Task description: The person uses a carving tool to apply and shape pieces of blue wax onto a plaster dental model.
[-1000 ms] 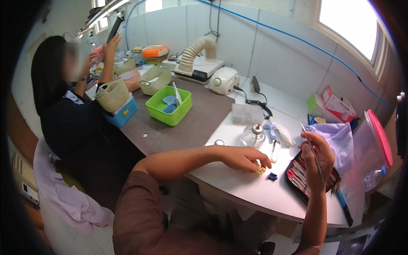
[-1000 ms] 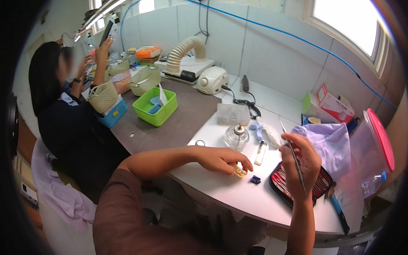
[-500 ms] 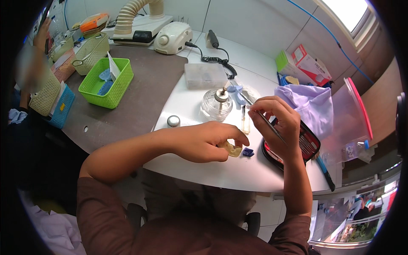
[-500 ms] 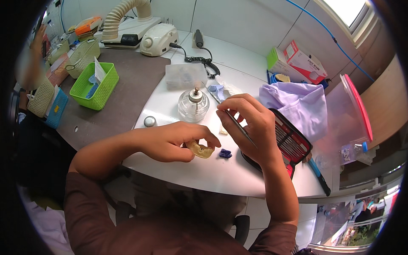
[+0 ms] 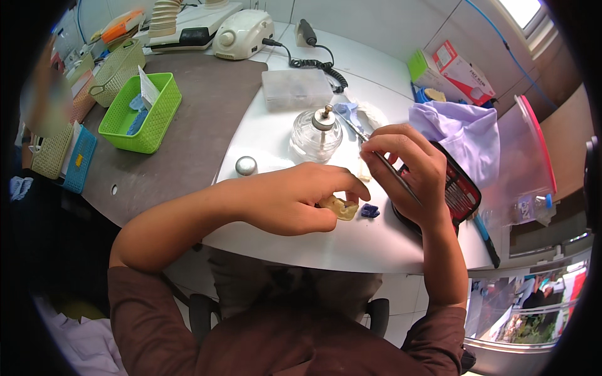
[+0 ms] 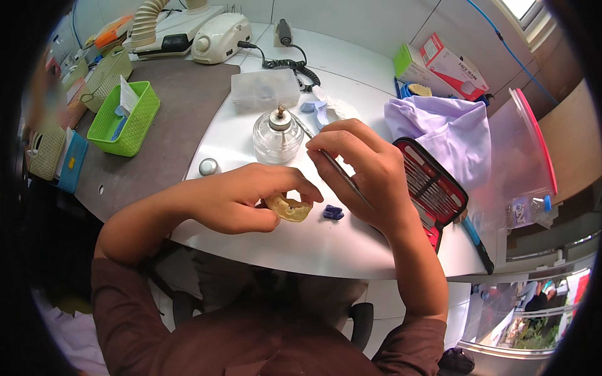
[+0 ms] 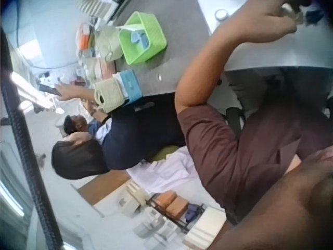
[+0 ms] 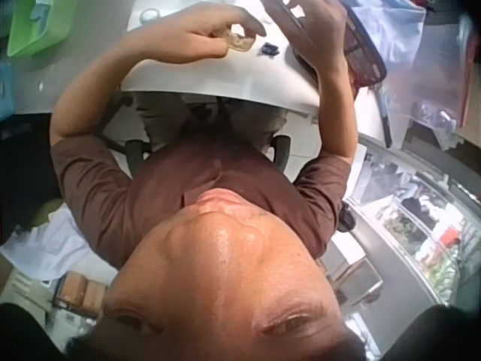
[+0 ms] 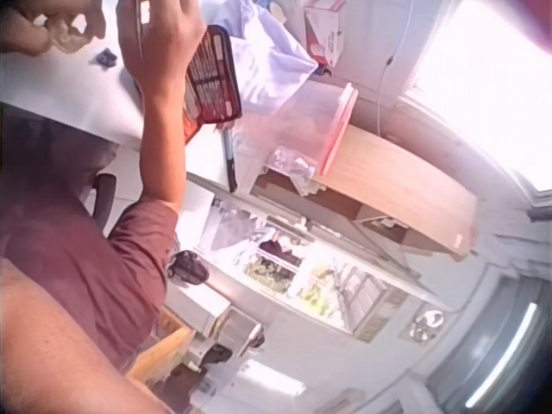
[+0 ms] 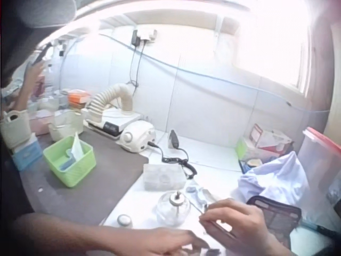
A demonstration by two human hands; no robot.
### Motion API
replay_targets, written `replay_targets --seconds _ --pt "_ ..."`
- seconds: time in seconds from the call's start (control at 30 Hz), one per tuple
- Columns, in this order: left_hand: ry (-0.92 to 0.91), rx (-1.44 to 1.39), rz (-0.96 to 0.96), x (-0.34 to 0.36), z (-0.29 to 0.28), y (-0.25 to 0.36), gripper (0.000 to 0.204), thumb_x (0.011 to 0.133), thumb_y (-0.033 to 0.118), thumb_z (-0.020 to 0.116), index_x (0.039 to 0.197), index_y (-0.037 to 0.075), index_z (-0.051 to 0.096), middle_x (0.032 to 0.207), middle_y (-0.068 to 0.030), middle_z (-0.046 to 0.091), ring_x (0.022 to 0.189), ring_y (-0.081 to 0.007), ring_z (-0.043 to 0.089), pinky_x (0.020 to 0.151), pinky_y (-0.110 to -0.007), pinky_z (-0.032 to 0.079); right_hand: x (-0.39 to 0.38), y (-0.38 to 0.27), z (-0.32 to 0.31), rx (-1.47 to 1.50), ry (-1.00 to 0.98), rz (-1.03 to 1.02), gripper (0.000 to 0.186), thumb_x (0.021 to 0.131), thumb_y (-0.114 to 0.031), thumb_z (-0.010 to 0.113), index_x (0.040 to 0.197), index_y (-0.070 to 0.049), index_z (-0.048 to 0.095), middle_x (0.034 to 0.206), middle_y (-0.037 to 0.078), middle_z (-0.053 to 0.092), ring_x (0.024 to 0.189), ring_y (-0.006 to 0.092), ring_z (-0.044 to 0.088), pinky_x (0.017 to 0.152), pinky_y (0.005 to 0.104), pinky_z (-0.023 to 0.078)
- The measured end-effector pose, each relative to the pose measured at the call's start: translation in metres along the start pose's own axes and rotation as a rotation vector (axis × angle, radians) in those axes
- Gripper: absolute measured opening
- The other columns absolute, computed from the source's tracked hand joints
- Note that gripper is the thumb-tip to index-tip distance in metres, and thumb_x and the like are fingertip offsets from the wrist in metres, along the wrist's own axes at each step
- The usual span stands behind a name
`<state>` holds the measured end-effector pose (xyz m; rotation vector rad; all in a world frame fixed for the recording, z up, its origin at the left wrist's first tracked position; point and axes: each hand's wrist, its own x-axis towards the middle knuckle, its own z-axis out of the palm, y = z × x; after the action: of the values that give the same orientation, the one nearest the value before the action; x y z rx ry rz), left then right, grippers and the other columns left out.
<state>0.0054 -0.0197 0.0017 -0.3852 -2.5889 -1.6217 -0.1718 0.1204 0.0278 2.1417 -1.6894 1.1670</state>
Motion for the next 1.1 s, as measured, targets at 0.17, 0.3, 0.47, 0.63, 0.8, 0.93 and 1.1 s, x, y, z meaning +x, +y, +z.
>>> replay_targets --seconds 0.17,0.3,0.47,0.63,0.8,0.93,1.1 --pt "-0.003 0.027 -0.014 0.000 0.000 -0.003 0.054 0.075 0.007 0.052 0.129 0.000 0.055 0.116 -0.0156 0.064 0.106 -0.0281 0.062 0.091 -0.037 0.049 0.000 -0.001 0.001 0.000 0.005 -0.020 0.013 0.083 0.000 0.073 0.094 -0.005 0.069 0.089 0.008 0.067 0.070 0.0211 0.066 0.061 0.0317 0.053" --pt "-0.019 -0.001 -0.074 0.003 -0.001 -0.001 0.056 0.074 0.007 0.052 0.130 0.000 0.055 0.114 -0.0150 0.064 0.103 -0.0266 0.063 0.090 -0.036 0.050 -0.003 0.002 0.001 -0.021 0.024 -0.029 0.015 0.082 -0.001 0.073 0.096 -0.006 0.069 0.090 0.008 0.067 0.070 0.0232 0.066 0.061 0.0332 0.053" --pt "-0.019 0.018 -0.137 0.006 -0.001 -0.002 0.058 0.070 0.006 0.052 0.128 0.001 0.057 0.112 -0.0134 0.064 0.096 -0.0238 0.063 0.084 -0.033 0.050 -0.017 -0.006 -0.017 -0.141 0.086 -0.076 0.020 0.080 -0.001 0.074 0.098 -0.007 0.070 0.092 0.007 0.068 0.072 0.0237 0.067 0.061 0.0337 0.053" --pt "-0.007 0.095 -0.186 0.004 0.001 0.004 0.059 0.068 0.006 0.053 0.127 0.001 0.058 0.113 -0.0133 0.063 0.096 -0.0230 0.062 0.080 -0.031 0.049 -0.094 -0.047 -0.013 -0.008 0.301 0.159 0.026 0.071 0.010 0.079 0.088 -0.004 0.064 0.079 0.011 0.067 0.061 0.0179 0.064 0.052 0.0277 0.050" --pt "0.030 0.116 -0.191 0.008 0.009 -0.001 0.057 0.069 0.006 0.053 0.125 0.000 0.059 0.115 -0.0148 0.062 0.104 -0.0248 0.061 0.088 -0.032 0.047 -0.140 -0.057 0.014 -0.122 0.413 0.273 0.032 0.068 0.010 0.077 0.076 -0.007 0.051 0.070 0.008 0.063 0.048 0.0170 0.053 0.043 0.0273 0.043" --pt "0.055 0.097 -0.230 0.006 0.008 0.000 0.057 0.069 0.008 0.053 0.125 -0.001 0.059 0.114 -0.0160 0.061 0.105 -0.0262 0.061 0.093 -0.034 0.046 -0.138 -0.055 0.018 -0.179 0.298 0.200 0.033 0.066 0.011 0.076 0.072 -0.007 0.049 0.068 0.007 0.059 0.048 0.0183 0.051 0.042 0.0291 0.041" --pt "0.061 0.089 -0.205 0.007 0.006 -0.003 0.057 0.069 0.007 0.053 0.125 -0.002 0.059 0.114 -0.0166 0.062 0.106 -0.0267 0.060 0.095 -0.034 0.045 -0.140 -0.053 0.019 -0.221 0.231 0.165 0.036 0.069 0.008 0.076 0.073 -0.008 0.044 0.065 0.006 0.057 0.045 0.0160 0.048 0.041 0.0277 0.039"
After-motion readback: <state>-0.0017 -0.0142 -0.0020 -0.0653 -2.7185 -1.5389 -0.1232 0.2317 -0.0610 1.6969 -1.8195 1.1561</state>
